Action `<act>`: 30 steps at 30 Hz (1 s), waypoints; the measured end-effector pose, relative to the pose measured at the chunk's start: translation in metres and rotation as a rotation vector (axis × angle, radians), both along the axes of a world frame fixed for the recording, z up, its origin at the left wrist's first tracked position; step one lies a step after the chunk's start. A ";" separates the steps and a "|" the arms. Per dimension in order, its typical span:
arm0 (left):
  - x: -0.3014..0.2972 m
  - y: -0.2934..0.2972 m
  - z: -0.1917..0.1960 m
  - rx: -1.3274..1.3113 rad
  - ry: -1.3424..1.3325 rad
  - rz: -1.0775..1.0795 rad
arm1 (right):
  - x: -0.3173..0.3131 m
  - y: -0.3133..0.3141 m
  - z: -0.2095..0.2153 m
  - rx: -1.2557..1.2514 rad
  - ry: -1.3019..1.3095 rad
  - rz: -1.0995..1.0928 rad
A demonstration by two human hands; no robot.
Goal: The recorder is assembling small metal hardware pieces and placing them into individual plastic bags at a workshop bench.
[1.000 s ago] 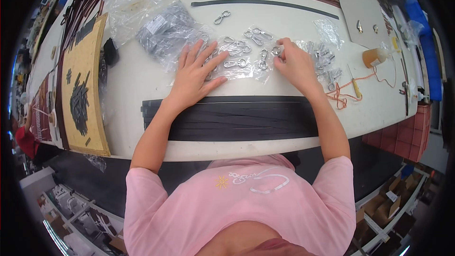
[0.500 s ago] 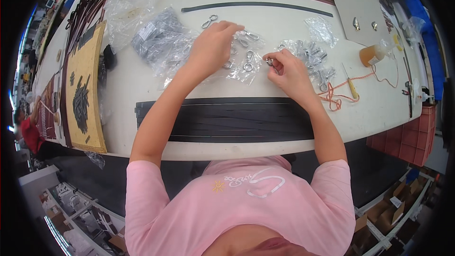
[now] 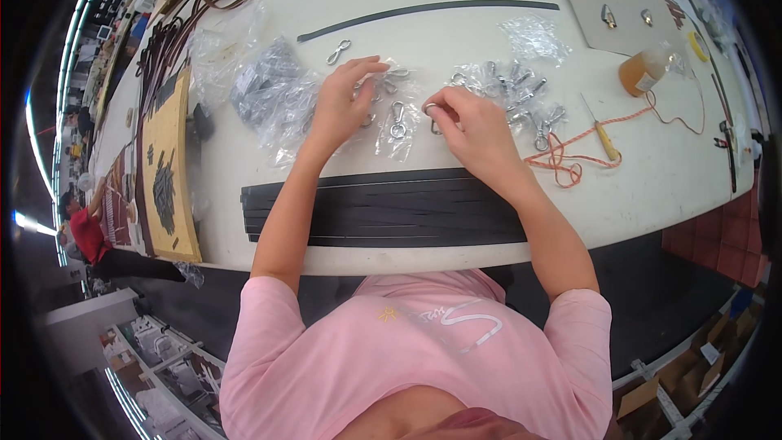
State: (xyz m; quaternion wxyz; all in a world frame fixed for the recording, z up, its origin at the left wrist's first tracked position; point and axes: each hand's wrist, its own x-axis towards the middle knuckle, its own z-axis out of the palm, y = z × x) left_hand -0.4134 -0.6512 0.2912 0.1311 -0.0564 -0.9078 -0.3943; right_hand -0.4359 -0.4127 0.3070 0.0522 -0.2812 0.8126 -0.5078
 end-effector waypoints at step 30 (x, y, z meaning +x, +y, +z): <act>0.091 -0.013 0.042 0.990 -0.282 -0.021 | -0.029 0.001 0.068 -0.501 -0.760 0.105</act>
